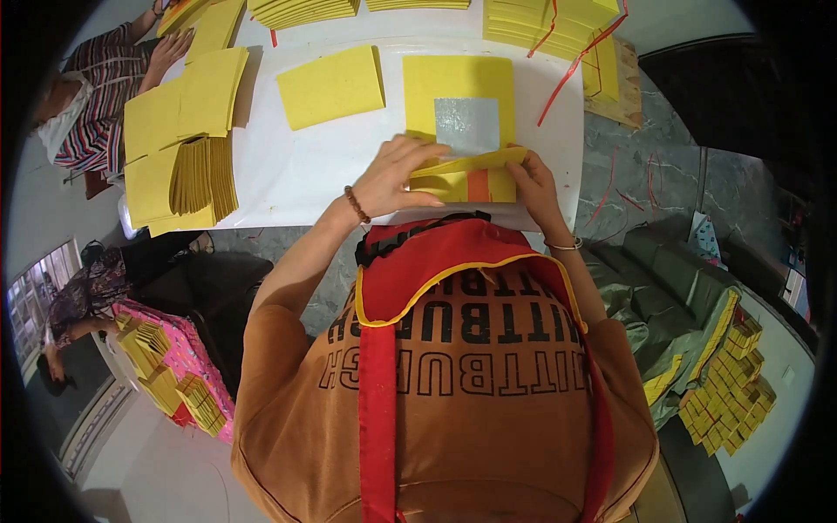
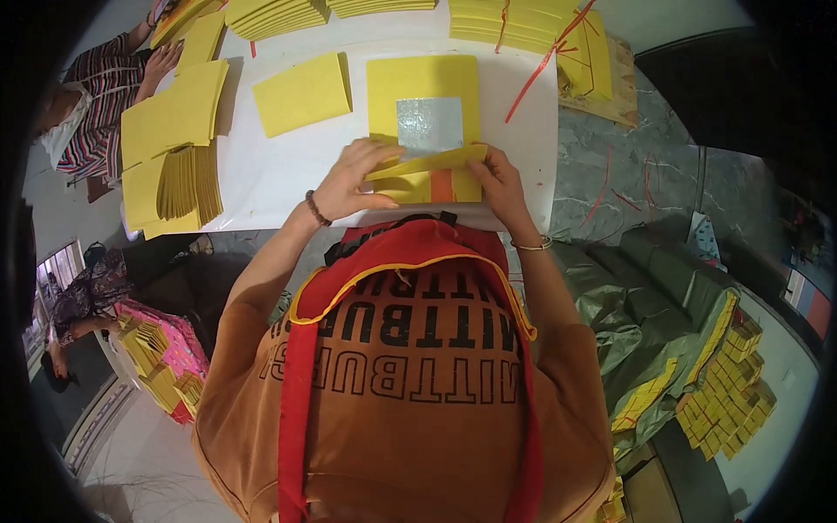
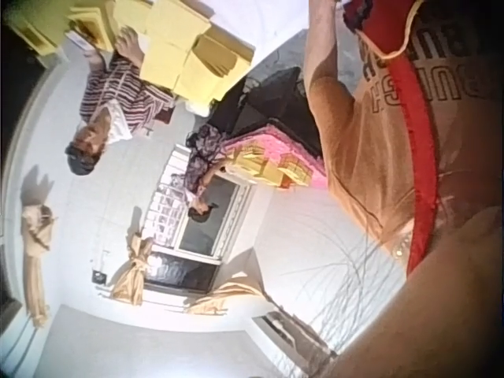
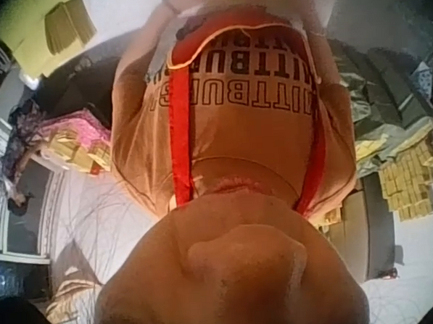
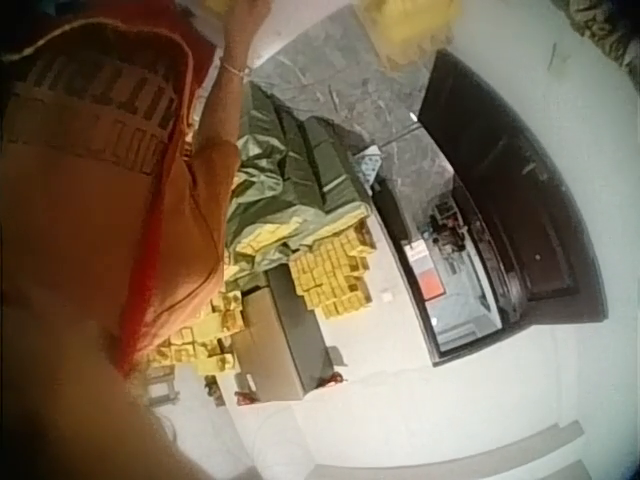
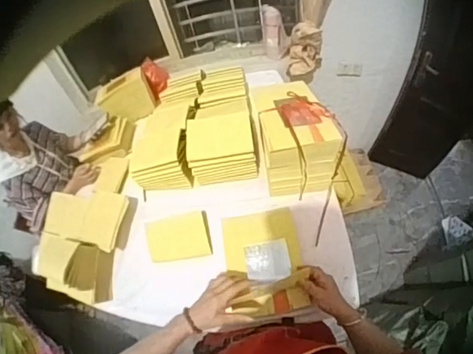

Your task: Folding sheets of joss paper into stacks on a table.

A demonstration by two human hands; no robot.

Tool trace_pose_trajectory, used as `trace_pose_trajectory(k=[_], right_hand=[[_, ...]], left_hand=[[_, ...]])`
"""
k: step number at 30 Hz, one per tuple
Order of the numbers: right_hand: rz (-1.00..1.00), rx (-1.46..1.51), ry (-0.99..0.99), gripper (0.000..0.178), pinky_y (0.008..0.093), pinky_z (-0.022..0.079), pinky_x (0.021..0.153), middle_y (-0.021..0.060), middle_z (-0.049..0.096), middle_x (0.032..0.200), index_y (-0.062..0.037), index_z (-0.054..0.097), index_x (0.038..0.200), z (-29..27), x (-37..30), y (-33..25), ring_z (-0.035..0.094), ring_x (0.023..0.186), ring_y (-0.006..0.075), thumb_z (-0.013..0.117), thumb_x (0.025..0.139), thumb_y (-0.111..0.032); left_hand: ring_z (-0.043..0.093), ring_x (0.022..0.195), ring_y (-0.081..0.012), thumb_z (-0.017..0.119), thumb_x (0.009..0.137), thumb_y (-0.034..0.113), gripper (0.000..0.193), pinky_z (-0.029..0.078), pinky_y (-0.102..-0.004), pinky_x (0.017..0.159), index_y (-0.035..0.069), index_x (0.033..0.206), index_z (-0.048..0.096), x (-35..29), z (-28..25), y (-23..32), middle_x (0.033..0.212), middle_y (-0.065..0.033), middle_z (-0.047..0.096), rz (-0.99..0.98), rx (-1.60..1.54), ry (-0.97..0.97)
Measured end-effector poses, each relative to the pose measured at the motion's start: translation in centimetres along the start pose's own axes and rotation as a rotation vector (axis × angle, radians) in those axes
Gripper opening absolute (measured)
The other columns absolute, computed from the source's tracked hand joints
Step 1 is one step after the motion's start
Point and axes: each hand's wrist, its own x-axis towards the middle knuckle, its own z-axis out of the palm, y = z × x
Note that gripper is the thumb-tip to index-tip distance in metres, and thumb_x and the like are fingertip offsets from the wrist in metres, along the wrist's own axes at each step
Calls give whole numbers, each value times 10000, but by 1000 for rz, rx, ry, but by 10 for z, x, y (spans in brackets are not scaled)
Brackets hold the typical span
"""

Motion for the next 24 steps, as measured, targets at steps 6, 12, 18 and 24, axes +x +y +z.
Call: trace_pose_trajectory(k=[6,12,18,24], right_hand=[[-58,-100,-36,305,290,417,883,45,579,1095,-18,536,1121,0,1,-17,546,990,148,608,858,-153],[-795,-961,-50,279,416,355,911,70,596,1054,-113,598,1017,2,1,-42,557,971,289,665,750,-164],[-244,-546,-123,218,327,439,729,96,622,867,-47,621,935,11,-3,-44,597,825,232,657,788,-203],[-50,-334,66,349,271,458,627,70,616,759,-19,570,1098,22,15,-36,588,673,144,651,801,-183]], left_hand=[[456,1108,-282,590,701,42,392,393,-379,894,142,1078,622,-4,9,-29,1191,-86,528,81,389,102],[518,1011,-280,544,690,16,427,417,-367,854,146,1090,620,-18,2,-9,1140,-71,560,252,490,136],[576,791,-324,525,870,180,246,459,-390,736,52,1070,589,-25,14,-9,881,-171,594,-318,-78,54],[564,624,-351,534,875,384,381,425,-427,567,11,952,563,2,29,-25,688,-186,575,-632,-166,222]])
